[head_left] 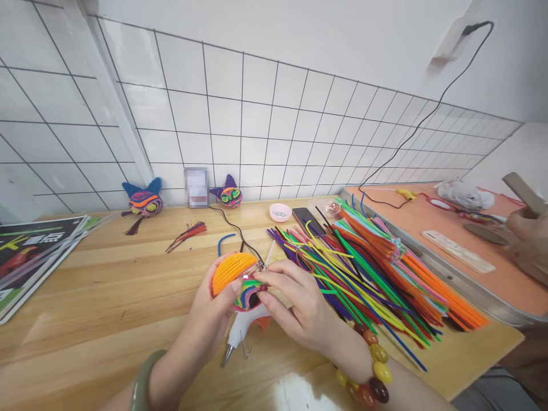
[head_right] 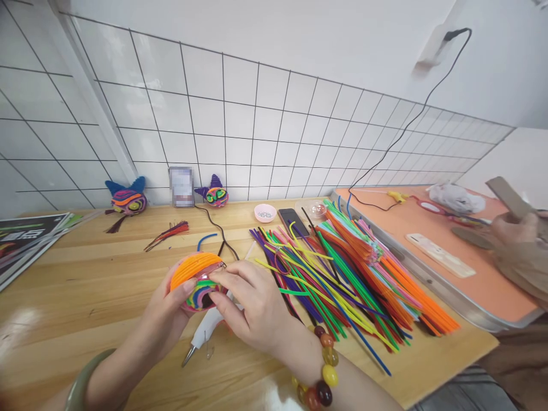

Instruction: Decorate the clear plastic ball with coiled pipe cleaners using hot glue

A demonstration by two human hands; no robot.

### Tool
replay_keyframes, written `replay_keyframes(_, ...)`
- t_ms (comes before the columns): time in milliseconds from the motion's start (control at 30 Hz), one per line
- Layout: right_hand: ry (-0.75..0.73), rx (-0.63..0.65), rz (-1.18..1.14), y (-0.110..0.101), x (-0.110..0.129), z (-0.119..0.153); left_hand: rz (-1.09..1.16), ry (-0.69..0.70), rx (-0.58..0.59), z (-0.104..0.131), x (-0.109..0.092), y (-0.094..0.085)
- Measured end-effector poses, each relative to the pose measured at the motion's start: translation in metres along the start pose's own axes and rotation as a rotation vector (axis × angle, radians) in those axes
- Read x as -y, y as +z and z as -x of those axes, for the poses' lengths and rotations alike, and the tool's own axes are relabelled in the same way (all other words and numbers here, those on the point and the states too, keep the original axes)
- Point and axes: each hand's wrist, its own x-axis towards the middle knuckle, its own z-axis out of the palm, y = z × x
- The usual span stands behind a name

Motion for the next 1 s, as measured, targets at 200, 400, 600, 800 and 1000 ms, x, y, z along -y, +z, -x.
replay_keyframes(200,0.028,-0.021,0.023,0.002,-0.003,0.004,-0.008,0.026,0.020,-0.002,0.002,-0.005)
replay_keyframes(400,-0.237,-0.157,0.291,-0.005,0.004,0.008,-0.032,0.048,-0.019,-0.006,0.005,-0.009)
replay_keyframes(600,-0.461,-0.015,0.203,-0.007,0.021,0.005,0.043,0.017,-0.010,-0.005,0.000,-0.007)
replay_keyframes(800,0.083,-0.087,0.135,0.004,0.003,0.003,0.186,-0.162,0.038,0.001,-0.010,0.000)
replay_keyframes(1000,0.359,-0.072,-0.226,0.003,0.001,-0.002,0.156,-0.231,0.050,0.001,-0.010,0.000)
